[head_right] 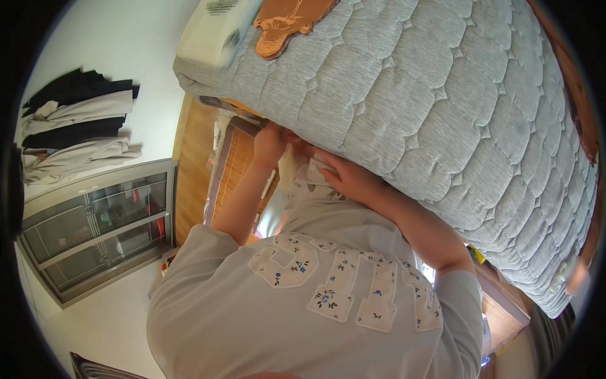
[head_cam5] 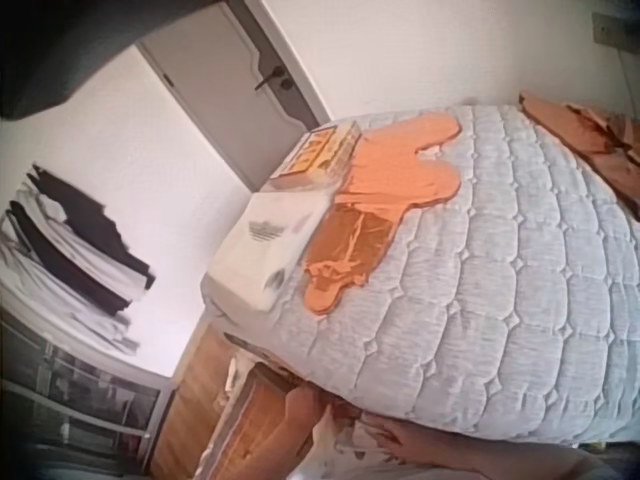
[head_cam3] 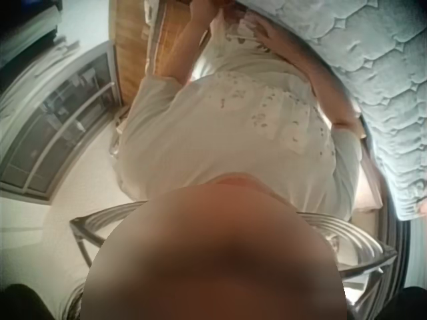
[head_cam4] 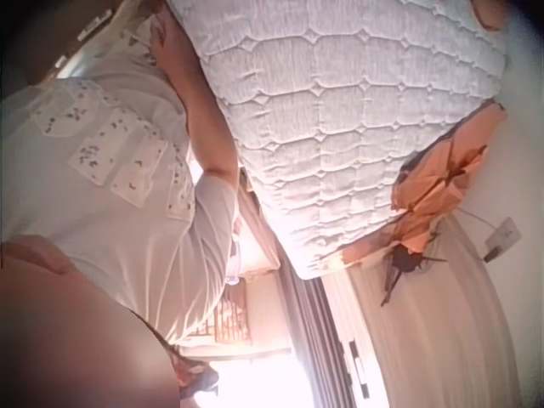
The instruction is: Folding and organizing deflated rose gold foil balloons on a bed.
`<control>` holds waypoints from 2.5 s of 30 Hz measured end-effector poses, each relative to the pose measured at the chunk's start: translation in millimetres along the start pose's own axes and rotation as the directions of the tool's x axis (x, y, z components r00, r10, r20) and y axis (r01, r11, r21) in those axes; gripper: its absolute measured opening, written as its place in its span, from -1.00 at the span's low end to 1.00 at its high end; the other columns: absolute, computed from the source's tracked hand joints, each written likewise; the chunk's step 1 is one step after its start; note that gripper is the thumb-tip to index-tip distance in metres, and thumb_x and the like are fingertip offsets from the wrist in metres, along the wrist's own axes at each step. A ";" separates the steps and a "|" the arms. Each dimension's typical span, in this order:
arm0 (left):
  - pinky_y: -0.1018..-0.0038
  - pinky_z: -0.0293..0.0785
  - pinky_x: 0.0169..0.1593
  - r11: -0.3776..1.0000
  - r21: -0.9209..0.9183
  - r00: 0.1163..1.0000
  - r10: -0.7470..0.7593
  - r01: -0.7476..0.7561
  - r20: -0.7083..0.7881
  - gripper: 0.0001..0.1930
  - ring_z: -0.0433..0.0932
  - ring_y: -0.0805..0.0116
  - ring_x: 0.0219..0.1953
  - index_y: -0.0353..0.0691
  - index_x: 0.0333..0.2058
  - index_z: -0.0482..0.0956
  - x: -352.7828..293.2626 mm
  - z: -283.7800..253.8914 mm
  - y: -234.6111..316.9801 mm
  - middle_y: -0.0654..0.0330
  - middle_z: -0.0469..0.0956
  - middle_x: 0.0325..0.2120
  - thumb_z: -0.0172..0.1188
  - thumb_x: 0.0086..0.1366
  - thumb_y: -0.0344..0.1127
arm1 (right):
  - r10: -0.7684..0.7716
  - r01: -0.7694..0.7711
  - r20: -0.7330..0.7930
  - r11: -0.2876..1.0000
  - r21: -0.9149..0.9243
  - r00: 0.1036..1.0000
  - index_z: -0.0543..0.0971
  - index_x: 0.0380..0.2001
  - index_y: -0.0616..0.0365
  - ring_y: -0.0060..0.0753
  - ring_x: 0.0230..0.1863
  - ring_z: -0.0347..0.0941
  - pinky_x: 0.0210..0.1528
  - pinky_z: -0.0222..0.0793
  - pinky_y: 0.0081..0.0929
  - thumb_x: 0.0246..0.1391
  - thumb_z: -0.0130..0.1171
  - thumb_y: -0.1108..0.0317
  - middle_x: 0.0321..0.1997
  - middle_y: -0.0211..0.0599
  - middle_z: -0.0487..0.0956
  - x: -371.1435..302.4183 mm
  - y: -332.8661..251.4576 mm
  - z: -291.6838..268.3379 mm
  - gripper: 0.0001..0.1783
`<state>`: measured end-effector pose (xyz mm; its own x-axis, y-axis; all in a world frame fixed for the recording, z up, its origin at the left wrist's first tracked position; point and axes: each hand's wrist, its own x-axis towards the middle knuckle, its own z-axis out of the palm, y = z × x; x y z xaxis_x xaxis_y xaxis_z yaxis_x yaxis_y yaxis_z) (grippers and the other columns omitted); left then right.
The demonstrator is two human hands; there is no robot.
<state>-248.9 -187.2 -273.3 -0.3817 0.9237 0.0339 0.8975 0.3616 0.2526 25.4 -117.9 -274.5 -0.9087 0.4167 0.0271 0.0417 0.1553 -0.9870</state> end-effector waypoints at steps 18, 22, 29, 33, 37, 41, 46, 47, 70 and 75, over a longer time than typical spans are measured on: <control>0.37 0.58 -0.24 0.433 -0.745 0.861 -0.286 0.507 0.420 -0.60 0.68 0.25 -0.32 -0.34 0.04 0.61 -24.3 34.9 -21.7 0.06 0.70 -0.31 0.03 0.50 -0.14 | 0.266 -0.237 -0.200 0.959 0.157 0.943 0.53 0.13 0.28 0.04 0.13 0.55 0.20 0.45 -0.19 0.17 0.28 0.40 0.09 0.09 0.61 134.5 17.5 68.6 -0.54; 0.56 0.52 -0.28 0.032 -0.845 0.829 -0.214 0.534 0.516 -0.62 0.57 0.44 -0.39 -0.36 0.10 0.57 -26.6 37.3 -30.7 0.23 0.63 -0.35 0.04 0.51 -0.19 | 0.142 -0.122 -0.291 0.989 0.086 0.946 0.61 -0.06 0.32 -0.15 -0.14 0.66 -0.05 0.55 -0.33 0.28 0.18 0.44 -0.16 -0.04 0.69 139.6 32.8 72.3 -0.78; 0.43 0.53 -0.34 0.702 -0.676 0.953 -0.301 0.224 0.003 -0.52 0.64 0.37 -0.45 -0.22 0.23 0.54 -34.0 43.8 -35.5 0.06 0.70 -0.41 0.24 0.40 -0.17 | 0.291 -0.258 -0.241 0.953 0.160 0.926 0.65 -0.17 0.27 -0.46 -0.40 0.61 -0.33 0.48 -0.49 0.37 0.17 0.33 -0.37 -0.25 0.70 136.7 1.7 66.1 -0.79; 0.33 0.54 -0.35 0.955 -0.242 0.984 -0.176 0.172 0.005 -0.54 0.69 0.22 -0.41 -0.16 0.20 0.57 -33.6 15.2 -31.4 0.07 0.71 -0.39 0.30 0.36 -0.19 | 0.396 -0.362 -0.169 0.910 0.202 0.903 0.65 -0.24 0.25 -0.56 -0.58 0.49 -0.51 0.36 -0.55 0.40 0.15 0.23 -0.46 -0.31 0.67 133.4 -4.0 57.8 -0.72; 0.29 0.54 -0.37 0.897 -0.416 0.959 -0.235 0.151 -0.160 -0.67 0.68 0.10 -0.40 -0.12 -0.04 0.62 -31.4 25.0 -31.8 0.19 0.69 -0.45 0.38 0.31 -0.11 | 0.646 -0.553 0.023 0.633 0.542 0.763 0.62 -0.29 0.21 -0.62 -0.74 0.32 -0.66 0.27 -0.59 0.40 0.16 0.06 -0.53 -0.38 0.63 136.4 4.4 60.8 -0.61; 0.48 0.51 -0.29 0.698 -0.625 0.905 -0.423 0.348 0.031 -0.74 0.58 0.44 -0.43 -0.25 -0.16 0.55 -29.6 33.7 -30.4 0.23 0.65 -0.39 0.37 0.34 -0.23 | 0.703 -0.575 0.061 0.525 0.628 0.708 0.57 -0.34 0.09 -0.64 -0.74 0.32 -0.67 0.31 -0.59 0.33 0.22 -0.08 -0.57 -0.43 0.57 136.3 10.9 57.1 -0.57; 0.40 0.52 -0.31 0.609 -0.699 0.916 -0.360 0.376 0.179 -0.69 0.63 0.31 -0.43 -0.28 -0.21 0.56 -30.5 66.8 -48.5 0.14 0.63 -0.47 0.36 0.33 -0.14 | 0.729 -0.674 0.173 0.479 0.562 0.662 0.54 -0.39 0.02 -0.69 -0.67 0.35 -0.64 0.33 -0.59 0.28 0.26 -0.15 -0.63 -0.52 0.47 146.7 28.9 57.2 -0.54; 0.42 0.52 -0.29 0.589 -0.703 0.912 -0.336 0.398 0.234 -0.73 0.62 0.36 -0.42 -0.31 -0.21 0.56 -31.3 69.6 -49.9 0.17 0.62 -0.48 0.32 0.36 -0.20 | 0.746 -0.719 0.214 0.458 0.523 0.631 0.54 -0.40 0.02 -0.70 -0.65 0.36 -0.64 0.34 -0.59 0.27 0.26 -0.16 -0.64 -0.54 0.44 149.5 29.3 56.8 -0.54; 0.52 0.51 -0.10 0.344 -0.889 0.952 -0.055 0.302 0.302 -0.85 0.56 0.52 -0.23 -0.32 -0.09 0.57 -72.8 44.4 -37.4 0.25 0.64 -0.28 0.07 0.53 -0.38 | 0.245 -0.185 -0.378 0.965 0.188 0.893 0.66 -0.12 0.17 -0.27 -0.24 0.62 -0.24 0.49 -0.35 0.35 0.09 0.26 -0.21 -0.20 0.69 163.3 14.6 77.1 -0.74; 0.50 0.52 -0.11 0.358 -0.883 0.949 -0.025 0.303 0.315 -0.84 0.58 0.49 -0.25 -0.32 -0.08 0.58 -76.7 50.2 -39.9 0.23 0.66 -0.29 0.08 0.53 -0.38 | 0.452 -0.488 -0.402 0.873 0.016 0.796 0.71 -0.07 0.08 -0.12 -0.20 0.63 -0.11 0.49 -0.22 0.33 0.07 0.27 -0.13 -0.21 0.73 176.9 -17.7 69.6 -0.72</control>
<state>-244.3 -266.1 -334.5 -0.3150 0.9072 -0.2790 0.0108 0.2974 0.9547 -164.9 -109.3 -263.2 -0.5377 0.7619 -0.3611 0.4727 -0.0823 -0.8774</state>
